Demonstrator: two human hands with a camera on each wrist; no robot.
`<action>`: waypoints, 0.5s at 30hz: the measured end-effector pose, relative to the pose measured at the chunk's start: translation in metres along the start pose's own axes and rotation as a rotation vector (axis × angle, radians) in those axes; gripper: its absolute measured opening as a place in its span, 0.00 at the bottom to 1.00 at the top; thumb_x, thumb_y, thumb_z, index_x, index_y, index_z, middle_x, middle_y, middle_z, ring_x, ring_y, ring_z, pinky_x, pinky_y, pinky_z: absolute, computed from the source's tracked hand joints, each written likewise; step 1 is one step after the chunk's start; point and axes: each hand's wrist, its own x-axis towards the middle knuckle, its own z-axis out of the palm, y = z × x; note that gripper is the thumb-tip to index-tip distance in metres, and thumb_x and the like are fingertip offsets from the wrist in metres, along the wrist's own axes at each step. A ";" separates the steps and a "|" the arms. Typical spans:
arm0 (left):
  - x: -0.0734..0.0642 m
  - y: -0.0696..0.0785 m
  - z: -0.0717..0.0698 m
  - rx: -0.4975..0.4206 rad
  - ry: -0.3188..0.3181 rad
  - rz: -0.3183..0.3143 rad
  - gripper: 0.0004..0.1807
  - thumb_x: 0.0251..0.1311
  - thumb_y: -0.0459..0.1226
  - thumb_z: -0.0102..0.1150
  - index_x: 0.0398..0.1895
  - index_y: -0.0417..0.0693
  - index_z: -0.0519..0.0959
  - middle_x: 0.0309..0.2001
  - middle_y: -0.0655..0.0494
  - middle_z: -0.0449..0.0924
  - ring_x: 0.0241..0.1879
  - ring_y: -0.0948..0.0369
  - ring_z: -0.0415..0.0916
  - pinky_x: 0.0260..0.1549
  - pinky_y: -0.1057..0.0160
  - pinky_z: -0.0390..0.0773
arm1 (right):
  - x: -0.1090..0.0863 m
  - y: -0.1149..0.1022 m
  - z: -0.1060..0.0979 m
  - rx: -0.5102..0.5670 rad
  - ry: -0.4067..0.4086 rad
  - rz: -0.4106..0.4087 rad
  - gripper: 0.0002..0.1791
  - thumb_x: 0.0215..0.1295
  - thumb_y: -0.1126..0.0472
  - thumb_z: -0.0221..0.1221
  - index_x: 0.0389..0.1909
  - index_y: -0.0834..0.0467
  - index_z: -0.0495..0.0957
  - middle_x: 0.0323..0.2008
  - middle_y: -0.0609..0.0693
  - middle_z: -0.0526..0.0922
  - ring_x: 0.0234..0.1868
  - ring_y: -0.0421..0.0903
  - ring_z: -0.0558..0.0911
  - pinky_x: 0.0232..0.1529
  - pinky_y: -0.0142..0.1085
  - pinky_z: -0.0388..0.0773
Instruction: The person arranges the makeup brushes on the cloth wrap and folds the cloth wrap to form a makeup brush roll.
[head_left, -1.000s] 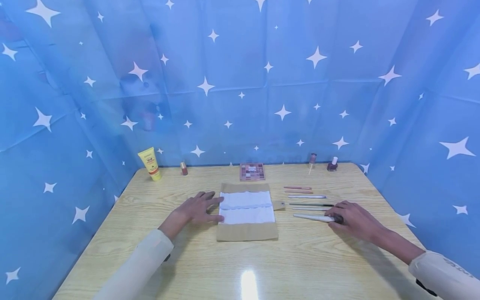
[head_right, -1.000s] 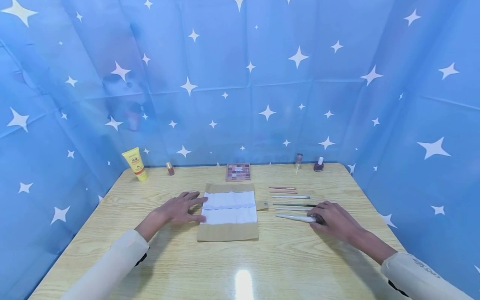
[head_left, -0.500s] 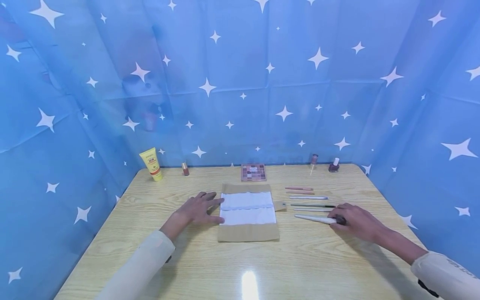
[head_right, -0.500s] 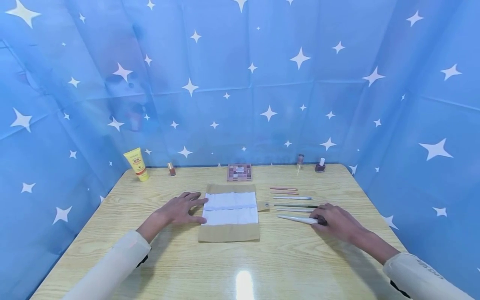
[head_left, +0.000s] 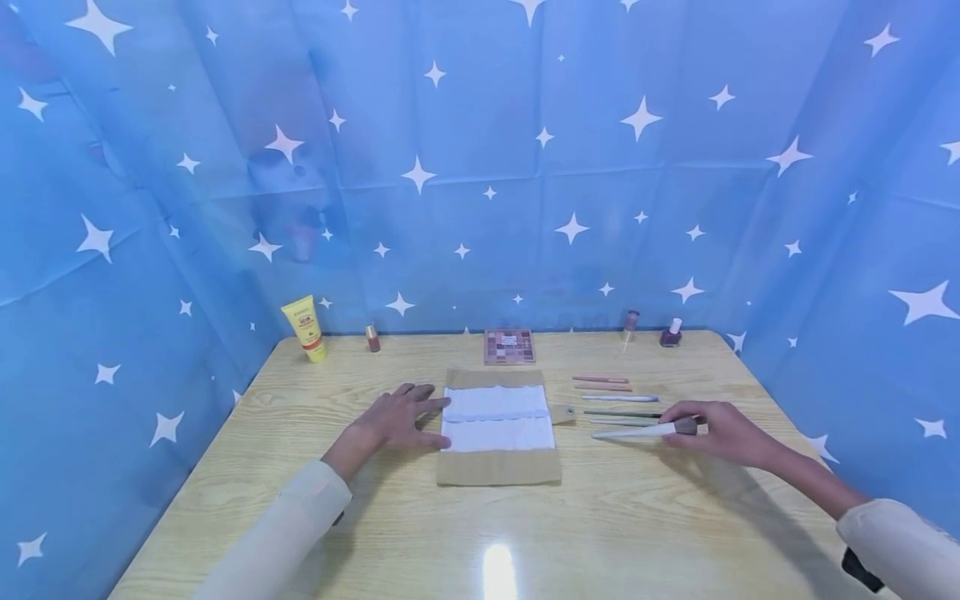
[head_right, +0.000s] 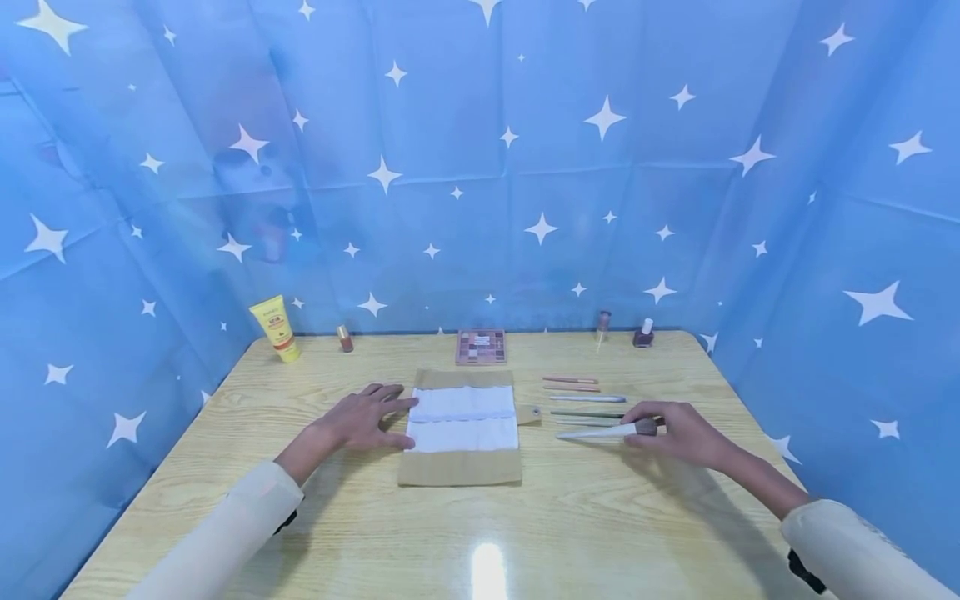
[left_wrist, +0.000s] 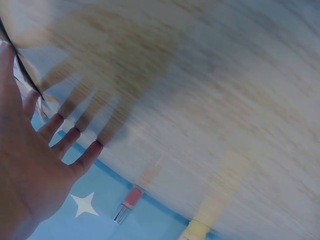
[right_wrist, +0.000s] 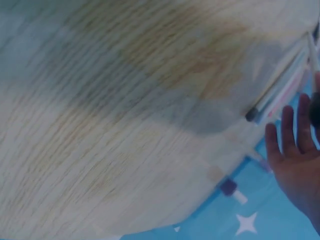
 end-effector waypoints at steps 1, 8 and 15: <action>0.000 0.000 0.000 0.001 -0.003 -0.001 0.47 0.59 0.75 0.55 0.79 0.69 0.65 0.81 0.48 0.57 0.78 0.40 0.53 0.69 0.31 0.62 | 0.001 -0.001 -0.002 0.025 -0.007 0.029 0.12 0.61 0.66 0.73 0.45 0.59 0.86 0.36 0.45 0.86 0.33 0.33 0.79 0.32 0.30 0.79; -0.002 -0.001 0.001 -0.029 -0.006 -0.008 0.48 0.59 0.74 0.56 0.80 0.68 0.64 0.81 0.48 0.56 0.79 0.41 0.51 0.71 0.28 0.56 | 0.010 -0.014 -0.014 0.225 -0.059 0.291 0.15 0.70 0.59 0.68 0.53 0.60 0.84 0.37 0.50 0.86 0.36 0.45 0.86 0.35 0.34 0.83; -0.004 0.001 -0.001 -0.041 -0.010 -0.010 0.47 0.59 0.74 0.55 0.80 0.70 0.64 0.82 0.49 0.55 0.80 0.41 0.50 0.72 0.28 0.54 | 0.018 -0.024 -0.021 0.315 -0.083 0.398 0.23 0.73 0.55 0.65 0.61 0.65 0.80 0.44 0.61 0.88 0.44 0.50 0.87 0.42 0.40 0.85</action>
